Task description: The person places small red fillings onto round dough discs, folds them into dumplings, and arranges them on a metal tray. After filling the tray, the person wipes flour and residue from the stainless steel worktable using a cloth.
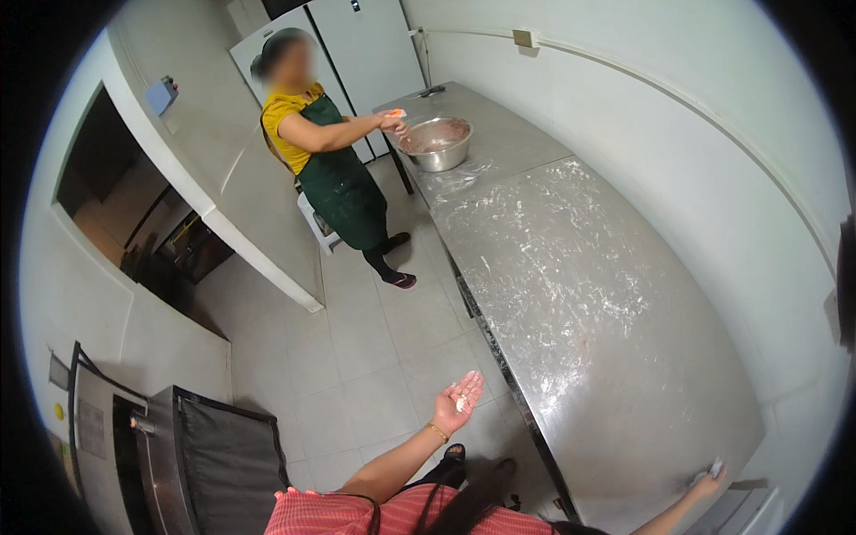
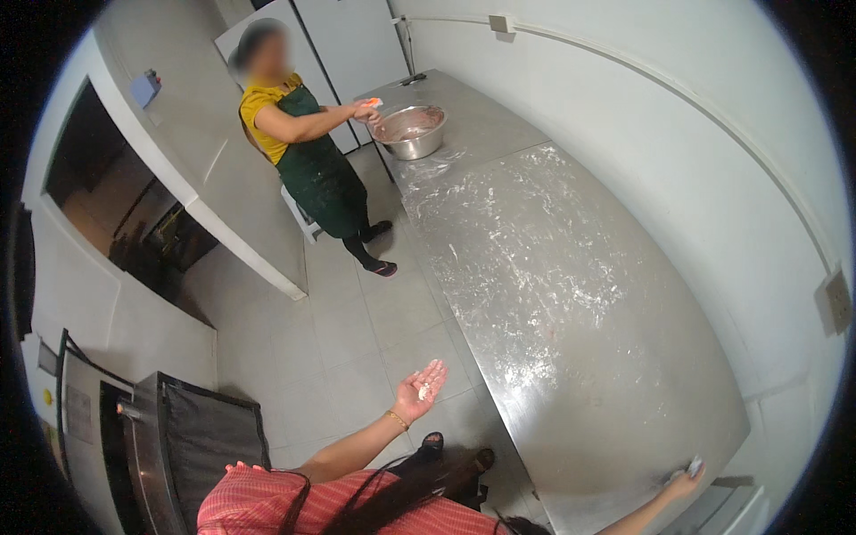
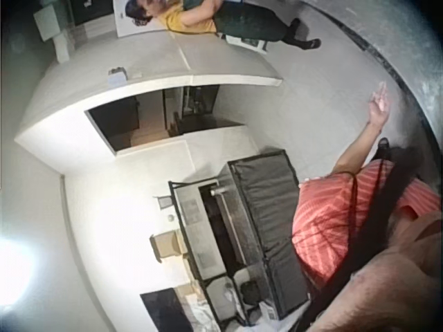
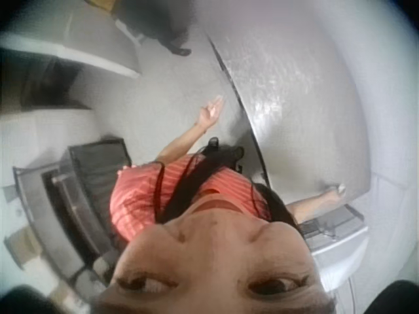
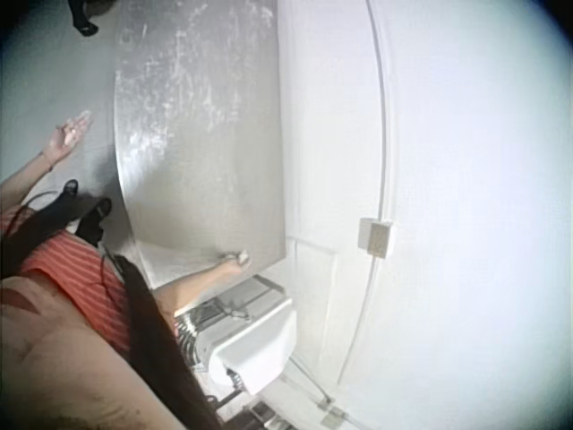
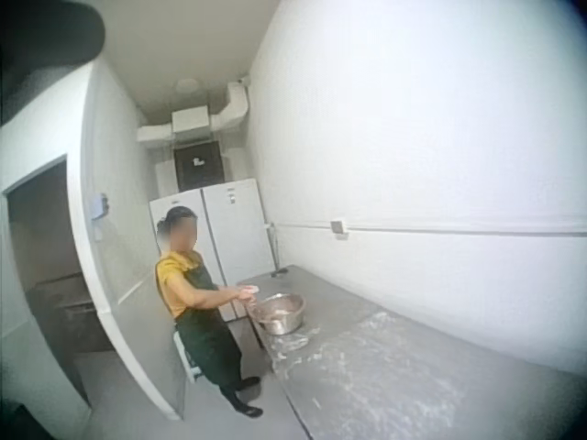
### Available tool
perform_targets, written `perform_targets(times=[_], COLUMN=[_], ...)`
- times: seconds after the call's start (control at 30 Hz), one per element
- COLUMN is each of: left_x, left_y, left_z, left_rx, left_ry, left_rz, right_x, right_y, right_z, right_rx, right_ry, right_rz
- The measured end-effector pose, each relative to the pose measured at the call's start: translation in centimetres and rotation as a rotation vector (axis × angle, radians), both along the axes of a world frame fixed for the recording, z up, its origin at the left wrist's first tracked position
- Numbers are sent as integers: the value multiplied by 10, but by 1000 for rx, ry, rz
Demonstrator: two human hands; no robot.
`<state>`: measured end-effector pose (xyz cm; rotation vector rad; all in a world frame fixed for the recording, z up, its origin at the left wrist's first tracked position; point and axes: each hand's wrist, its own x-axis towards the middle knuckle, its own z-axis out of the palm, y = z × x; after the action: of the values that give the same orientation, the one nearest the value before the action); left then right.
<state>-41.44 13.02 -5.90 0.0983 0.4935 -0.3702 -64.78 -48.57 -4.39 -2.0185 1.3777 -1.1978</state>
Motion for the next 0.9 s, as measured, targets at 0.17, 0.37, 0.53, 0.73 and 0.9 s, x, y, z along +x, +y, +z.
perform_targets(times=[0.17, 0.37, 0.53, 0.73, 0.9], left_x=[-2, 8, 29, 70, 133], left_y=[2, 11, 65, 135, 208], left_z=[-8, 7, 30, 25, 18], left_rx=[-2, -35, -61, -76, -89], left_ry=[0, -26, -41, -81, -57], left_rz=[66, 113, 213, 307, 354], right_x=[84, 181, 203, 327, 457], right_y=[28, 102, 136, 260, 408], right_z=[-66, -20, 43, 99, 129], right_rx=[-152, 125, 438, 487, 470], right_ry=[213, 40, -465, -719, -651], right_rz=[60, 394, 263, 578, 763])
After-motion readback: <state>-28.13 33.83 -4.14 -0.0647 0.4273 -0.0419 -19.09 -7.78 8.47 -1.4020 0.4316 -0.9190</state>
